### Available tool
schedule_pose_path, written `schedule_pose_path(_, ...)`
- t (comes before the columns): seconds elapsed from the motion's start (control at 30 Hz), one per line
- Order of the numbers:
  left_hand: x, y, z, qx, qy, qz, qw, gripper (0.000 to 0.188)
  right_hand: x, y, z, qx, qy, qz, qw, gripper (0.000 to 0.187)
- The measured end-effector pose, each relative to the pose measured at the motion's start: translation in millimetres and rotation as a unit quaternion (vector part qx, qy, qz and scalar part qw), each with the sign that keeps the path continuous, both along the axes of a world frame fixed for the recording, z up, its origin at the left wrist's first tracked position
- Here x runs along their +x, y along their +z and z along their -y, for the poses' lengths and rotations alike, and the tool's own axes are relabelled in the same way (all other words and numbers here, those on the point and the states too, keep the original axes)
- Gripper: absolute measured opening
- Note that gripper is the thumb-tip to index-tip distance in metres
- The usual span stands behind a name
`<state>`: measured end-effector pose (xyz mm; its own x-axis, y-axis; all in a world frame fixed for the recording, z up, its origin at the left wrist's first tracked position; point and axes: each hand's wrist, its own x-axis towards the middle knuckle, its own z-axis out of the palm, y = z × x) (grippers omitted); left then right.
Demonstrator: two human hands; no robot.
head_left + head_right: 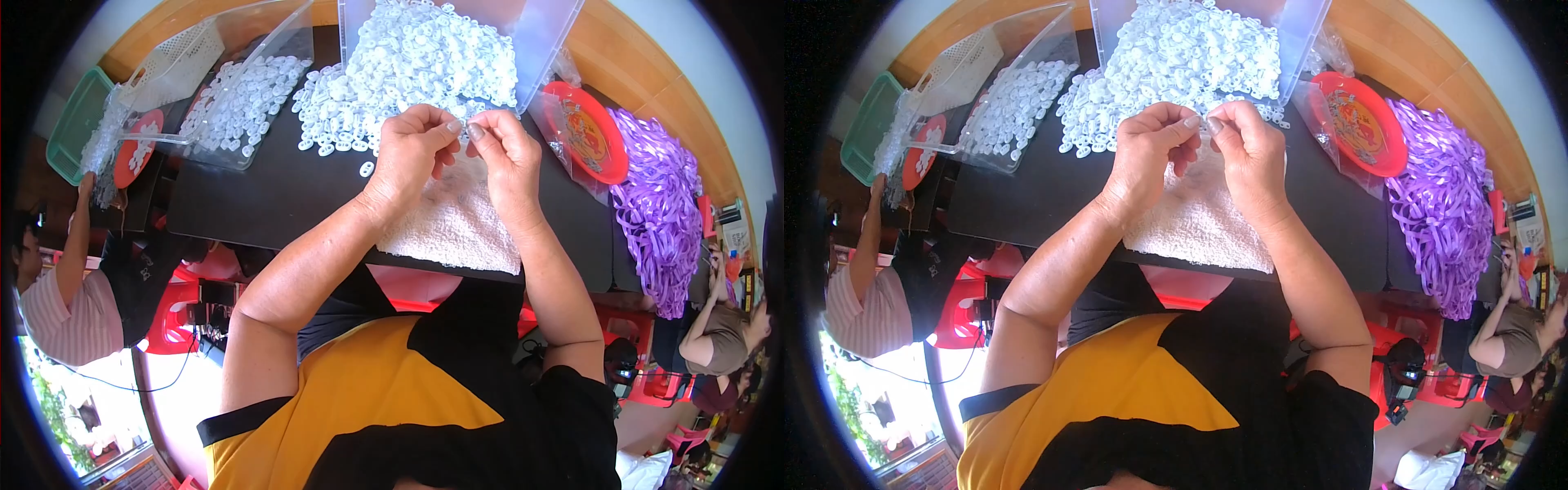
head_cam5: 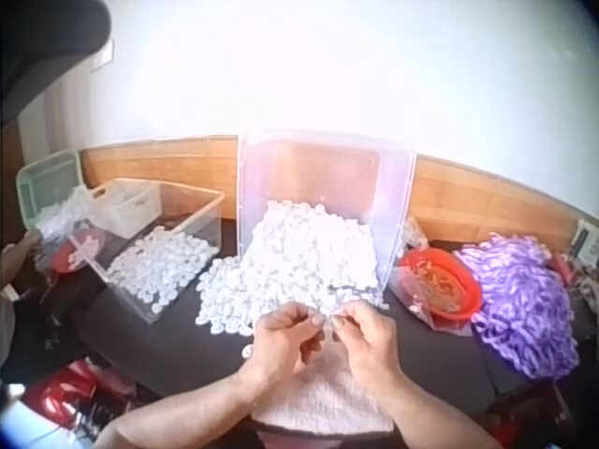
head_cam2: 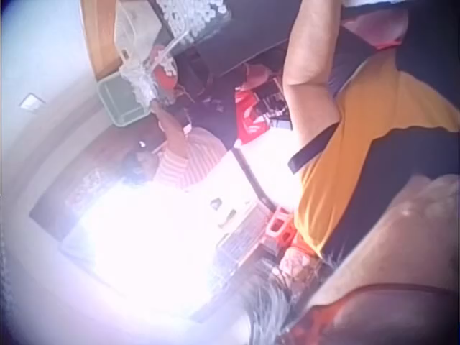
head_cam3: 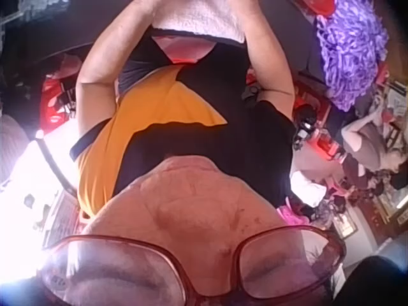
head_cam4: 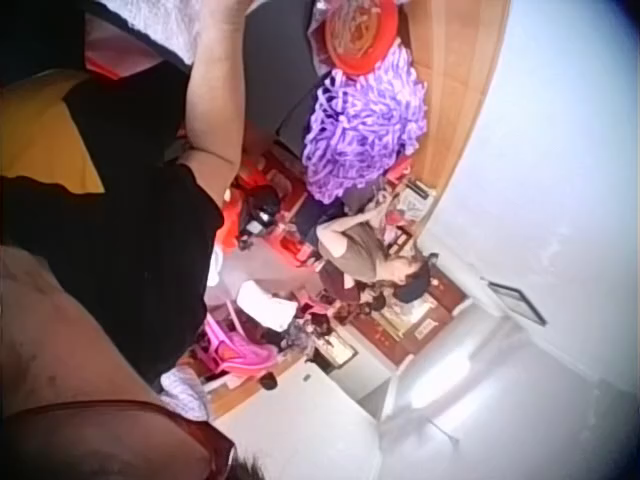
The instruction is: The recorder is assembling small white plastic components by hand at a workbench.
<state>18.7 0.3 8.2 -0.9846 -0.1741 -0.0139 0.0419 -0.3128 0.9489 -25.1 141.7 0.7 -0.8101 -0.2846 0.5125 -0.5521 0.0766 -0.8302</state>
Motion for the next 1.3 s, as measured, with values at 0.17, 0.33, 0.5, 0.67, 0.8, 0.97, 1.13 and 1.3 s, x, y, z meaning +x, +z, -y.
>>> schedule_pose_path(0.17,1,1,0,-0.02,-0.002,0.0,1.0,0.011,0,1,1,-0.001,0.003,0.001,1.0,0.008)
schedule_pose_path(0.33,1,2,0,-0.041,-0.009,0.01,0.999,0.012,-1,-2,1,0.029,-0.019,-0.045,0.998,0.006)
schedule_pose_path(0.5,2,2,0,-0.047,-0.009,0.017,0.999,0.012,-2,-3,1,0.059,-0.029,-0.063,0.996,0.006)
schedule_pose_path(0.67,1,1,1,-0.056,-0.003,0.016,0.998,0.01,-2,-2,-1,0.082,-0.023,-0.067,0.994,0.005)
schedule_pose_path(0.8,2,1,1,-0.057,-0.006,0.015,0.998,0.009,2,0,-1,0.058,-0.001,-0.044,0.997,0.006)
schedule_pose_path(0.97,3,0,1,-0.029,-0.005,0.023,0.999,0.009,6,-3,3,0.026,0.01,0.029,0.999,0.008)
schedule_pose_path(1.13,5,3,-1,-0.061,0.022,0.004,0.998,0.008,10,-6,7,0.006,0.033,0.066,0.997,0.009)
schedule_pose_path(1.3,0,-2,0,-0.029,0.015,0.006,0.999,0.007,9,-7,7,0.006,0.031,0.072,0.997,0.01)
